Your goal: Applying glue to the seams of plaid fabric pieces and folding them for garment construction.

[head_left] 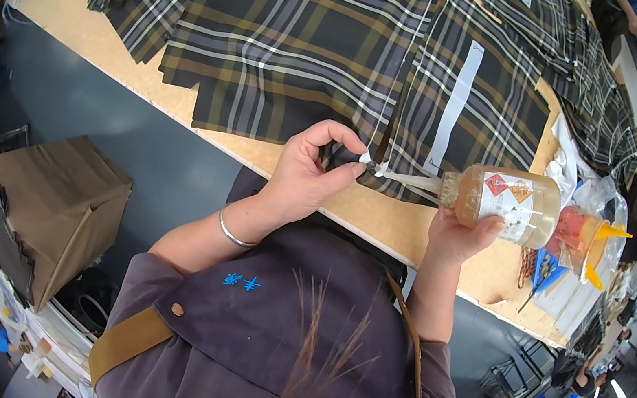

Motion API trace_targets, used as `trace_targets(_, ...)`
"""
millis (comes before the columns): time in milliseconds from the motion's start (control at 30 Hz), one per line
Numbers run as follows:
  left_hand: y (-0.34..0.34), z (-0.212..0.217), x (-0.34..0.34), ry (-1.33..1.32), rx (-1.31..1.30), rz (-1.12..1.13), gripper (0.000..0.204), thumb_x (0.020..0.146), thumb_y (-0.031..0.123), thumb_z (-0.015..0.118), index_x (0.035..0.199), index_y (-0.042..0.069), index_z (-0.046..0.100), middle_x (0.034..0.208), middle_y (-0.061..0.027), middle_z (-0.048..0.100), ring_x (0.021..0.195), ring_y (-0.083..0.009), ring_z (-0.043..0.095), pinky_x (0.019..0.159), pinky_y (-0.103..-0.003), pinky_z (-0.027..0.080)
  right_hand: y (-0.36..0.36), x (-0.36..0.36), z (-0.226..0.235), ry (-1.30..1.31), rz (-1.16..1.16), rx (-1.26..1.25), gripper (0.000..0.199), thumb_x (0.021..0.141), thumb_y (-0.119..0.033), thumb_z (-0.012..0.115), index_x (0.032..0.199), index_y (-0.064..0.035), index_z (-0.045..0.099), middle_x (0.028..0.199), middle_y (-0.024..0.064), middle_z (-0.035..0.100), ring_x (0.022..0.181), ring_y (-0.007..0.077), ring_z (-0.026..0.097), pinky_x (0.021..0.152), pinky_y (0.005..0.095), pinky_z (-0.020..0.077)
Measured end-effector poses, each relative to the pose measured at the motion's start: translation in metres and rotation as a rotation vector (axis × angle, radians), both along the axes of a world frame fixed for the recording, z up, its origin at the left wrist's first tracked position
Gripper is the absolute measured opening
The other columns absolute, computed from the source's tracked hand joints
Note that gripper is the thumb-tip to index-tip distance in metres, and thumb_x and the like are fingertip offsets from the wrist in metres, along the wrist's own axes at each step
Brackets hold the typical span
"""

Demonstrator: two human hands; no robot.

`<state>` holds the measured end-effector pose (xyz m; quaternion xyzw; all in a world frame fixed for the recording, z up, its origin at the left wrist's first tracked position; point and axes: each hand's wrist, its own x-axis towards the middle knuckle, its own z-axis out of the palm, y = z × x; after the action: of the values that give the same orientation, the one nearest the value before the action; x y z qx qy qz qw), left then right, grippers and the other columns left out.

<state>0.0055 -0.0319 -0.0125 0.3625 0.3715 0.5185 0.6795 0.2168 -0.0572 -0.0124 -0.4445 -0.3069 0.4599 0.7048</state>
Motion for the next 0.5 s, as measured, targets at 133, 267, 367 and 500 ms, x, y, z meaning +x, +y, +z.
trace_targets(133,-0.002,0.001,-0.002,0.034,-0.022,-0.031,0.02,0.081,-0.009,0.061,0.096,0.004,0.057,0.095,0.0005,0.056,0.081,-0.0022,0.053,0.066,-0.016,0.043,0.008,-0.012,0.002,-0.067,-0.079,-0.053,0.066,0.083,-0.058,0.059,0.126,-0.0099,0.045,0.102,0.0056,0.062,0.067,0.0119,0.056,0.046,0.0224,0.0388)
trace_targets(267,-0.005,-0.005,-0.003,-0.002,-0.011,0.007,0.02,0.081,-0.009,0.061,0.096,0.004,0.057,0.094,0.0004,0.056,0.082,-0.0016,0.052,0.064,-0.015,0.042,0.012,-0.004,0.015,0.215,0.068,-0.111,0.061,0.086,-0.054,0.057,0.124,-0.0075,0.046,0.096,0.0089,0.063,0.055,0.0114,0.051,0.04,0.0204,0.0337)
trace_targets(367,-0.003,-0.001,0.001,0.018,-0.003,-0.014,0.02,0.081,-0.009,0.061,0.096,0.004,0.058,0.093,0.0005,0.056,0.082,-0.0021,0.052,0.065,-0.016,0.043,0.018,0.0,0.017,0.21,-0.051,-0.131,0.059,0.088,-0.053,0.055,0.123,-0.0067,0.047,0.094,0.0091,0.063,0.053,0.0099,0.048,0.039,0.0193,0.0323)
trace_targets(500,-0.004,-0.002,0.0,0.055,0.073,0.012,0.019,0.081,-0.009,0.061,0.096,0.004,0.058,0.093,0.0005,0.056,0.082,-0.0024,0.052,0.065,-0.016,0.042,0.022,-0.001,0.009,0.132,-0.15,-0.087,0.056,0.089,-0.052,0.056,0.121,-0.0066,0.049,0.094,0.0075,0.063,0.054,0.009,0.047,0.041,0.0209,0.0339)
